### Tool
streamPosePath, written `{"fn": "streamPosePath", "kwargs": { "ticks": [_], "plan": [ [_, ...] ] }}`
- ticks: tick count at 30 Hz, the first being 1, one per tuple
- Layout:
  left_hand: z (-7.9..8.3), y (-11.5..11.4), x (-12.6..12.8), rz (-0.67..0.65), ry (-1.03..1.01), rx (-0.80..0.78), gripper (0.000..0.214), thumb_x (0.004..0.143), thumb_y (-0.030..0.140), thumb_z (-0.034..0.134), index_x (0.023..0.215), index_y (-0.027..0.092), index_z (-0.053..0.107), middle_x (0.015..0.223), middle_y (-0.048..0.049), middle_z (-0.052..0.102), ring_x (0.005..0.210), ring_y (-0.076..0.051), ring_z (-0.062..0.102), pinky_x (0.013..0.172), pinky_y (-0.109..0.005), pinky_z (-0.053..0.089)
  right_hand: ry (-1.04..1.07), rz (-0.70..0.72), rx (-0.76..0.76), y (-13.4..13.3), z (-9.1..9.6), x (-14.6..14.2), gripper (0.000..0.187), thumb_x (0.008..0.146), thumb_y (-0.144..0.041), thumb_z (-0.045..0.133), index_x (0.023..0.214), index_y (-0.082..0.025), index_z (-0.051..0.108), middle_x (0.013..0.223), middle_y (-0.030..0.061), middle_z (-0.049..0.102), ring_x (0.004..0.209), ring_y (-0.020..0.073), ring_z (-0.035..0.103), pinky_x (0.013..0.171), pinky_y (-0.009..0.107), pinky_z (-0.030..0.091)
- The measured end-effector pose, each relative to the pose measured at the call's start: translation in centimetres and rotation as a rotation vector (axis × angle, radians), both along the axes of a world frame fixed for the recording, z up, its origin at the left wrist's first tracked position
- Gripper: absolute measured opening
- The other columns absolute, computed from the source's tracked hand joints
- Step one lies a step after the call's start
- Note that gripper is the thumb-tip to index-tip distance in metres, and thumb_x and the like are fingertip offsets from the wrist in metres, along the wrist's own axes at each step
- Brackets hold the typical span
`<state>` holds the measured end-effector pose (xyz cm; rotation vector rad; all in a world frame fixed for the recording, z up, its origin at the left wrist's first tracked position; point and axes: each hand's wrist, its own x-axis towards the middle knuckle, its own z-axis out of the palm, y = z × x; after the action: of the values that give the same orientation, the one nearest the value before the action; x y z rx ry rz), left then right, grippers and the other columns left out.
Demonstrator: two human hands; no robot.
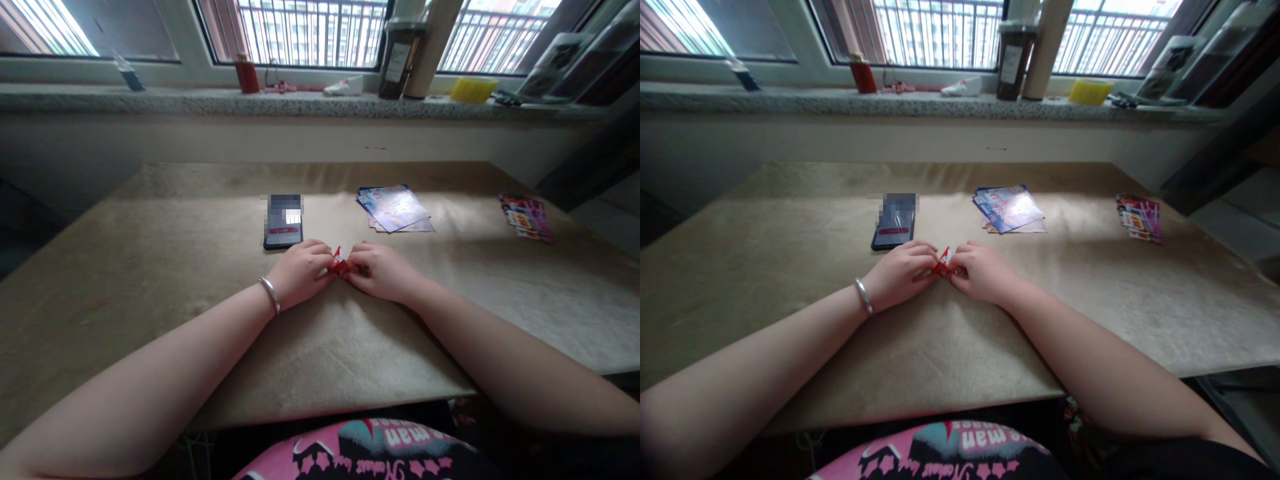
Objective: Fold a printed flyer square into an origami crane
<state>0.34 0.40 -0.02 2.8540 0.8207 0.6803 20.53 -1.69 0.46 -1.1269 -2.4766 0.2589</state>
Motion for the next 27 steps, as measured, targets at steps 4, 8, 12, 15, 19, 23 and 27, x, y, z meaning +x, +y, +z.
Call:
{"fn": "streamPosePath", "kwargs": {
  "ticks": [4, 8, 12, 15, 19, 23, 27],
  "plan": [
    [-0.2, 0.2, -0.2, 0.011, -0.026, -0.085, 0.016, 0.087, 0.023, 0.051, 0.079, 0.017, 0.064, 0.088, -0.0051, 0.066, 0.093, -0.018, 0.058, 0.089, -0.034, 0.046, 0.048, -0.011, -0.082, 0.3, -0.2, 0.1, 0.015, 0.078, -0.019, 0.057, 0.063, -0.018, 0.056, 0.067, 0.0021, 0.057, 0.072, 0.0153, 0.05, 0.067, 0.026, 0.037],
    [-0.3, 0.2, -0.2, 0.043, -0.009, -0.135, 0.018, 0.087, 0.022, 0.05, 0.081, 0.016, 0.065, 0.09, -0.0061, 0.066, 0.092, -0.018, 0.058, 0.09, -0.034, 0.045, 0.066, -0.032, -0.084, 0.4, -0.3, 0.2, 0.017, 0.08, -0.023, 0.057, 0.064, -0.018, 0.055, 0.069, 0.0025, 0.058, 0.073, 0.0155, 0.049, 0.068, 0.026, 0.037],
    [-0.3, 0.0, 0.1, 0.116, -0.006, -0.167, 0.015, 0.085, 0.021, 0.052, 0.082, 0.015, 0.065, 0.09, -0.0072, 0.066, 0.089, -0.018, 0.059, 0.085, -0.032, 0.047, 0.101, -0.08, -0.118, 0.4, -0.3, 0.1, 0.016, 0.082, -0.025, 0.056, 0.068, -0.018, 0.057, 0.069, 0.002, 0.059, 0.073, 0.0157, 0.048, 0.066, 0.026, 0.036],
    [-0.3, -0.1, 0.3, 0.154, 0.008, -0.169, 0.014, 0.085, 0.022, 0.053, 0.081, 0.014, 0.064, 0.088, -0.0071, 0.066, 0.087, -0.017, 0.059, 0.082, -0.031, 0.047, 0.116, -0.108, -0.145, 0.5, -0.4, 0.0, 0.015, 0.082, -0.024, 0.055, 0.069, -0.018, 0.058, 0.068, 0.0018, 0.061, 0.073, 0.0158, 0.048, 0.066, 0.026, 0.036],
    [-0.4, 0.0, 0.5, 0.183, 0.025, -0.152, 0.014, 0.084, 0.024, 0.056, 0.078, 0.014, 0.064, 0.084, -0.0065, 0.065, 0.085, -0.017, 0.059, 0.081, -0.03, 0.047, 0.127, -0.153, -0.171, 0.6, -0.7, -0.3, 0.018, 0.081, -0.025, 0.057, 0.065, -0.018, 0.059, 0.067, 0.0023, 0.061, 0.073, 0.016, 0.05, 0.067, 0.027, 0.036],
    [-0.6, 0.1, 0.7, 0.216, 0.045, -0.119, 0.013, 0.082, 0.023, 0.058, 0.075, 0.014, 0.062, 0.085, -0.0068, 0.065, 0.084, -0.018, 0.058, 0.078, -0.031, 0.047, 0.164, -0.23, -0.183, 0.7, -1.0, -0.5, 0.014, 0.077, -0.025, 0.061, 0.065, -0.018, 0.058, 0.066, 0.0015, 0.06, 0.068, 0.015, 0.05, 0.061, 0.026, 0.035],
    [-0.5, 0.0, 0.8, 0.237, 0.035, -0.1, 0.009, 0.081, 0.022, 0.059, 0.076, 0.014, 0.061, 0.094, -0.0061, 0.065, 0.087, -0.018, 0.058, 0.08, -0.03, 0.046, 0.166, -0.266, -0.201, 0.9, -1.1, -0.7, 0.015, 0.074, -0.024, 0.063, 0.062, -0.018, 0.055, 0.063, -0.0001, 0.057, 0.062, 0.013, 0.048, 0.057, 0.024, 0.032]
  ]
}}
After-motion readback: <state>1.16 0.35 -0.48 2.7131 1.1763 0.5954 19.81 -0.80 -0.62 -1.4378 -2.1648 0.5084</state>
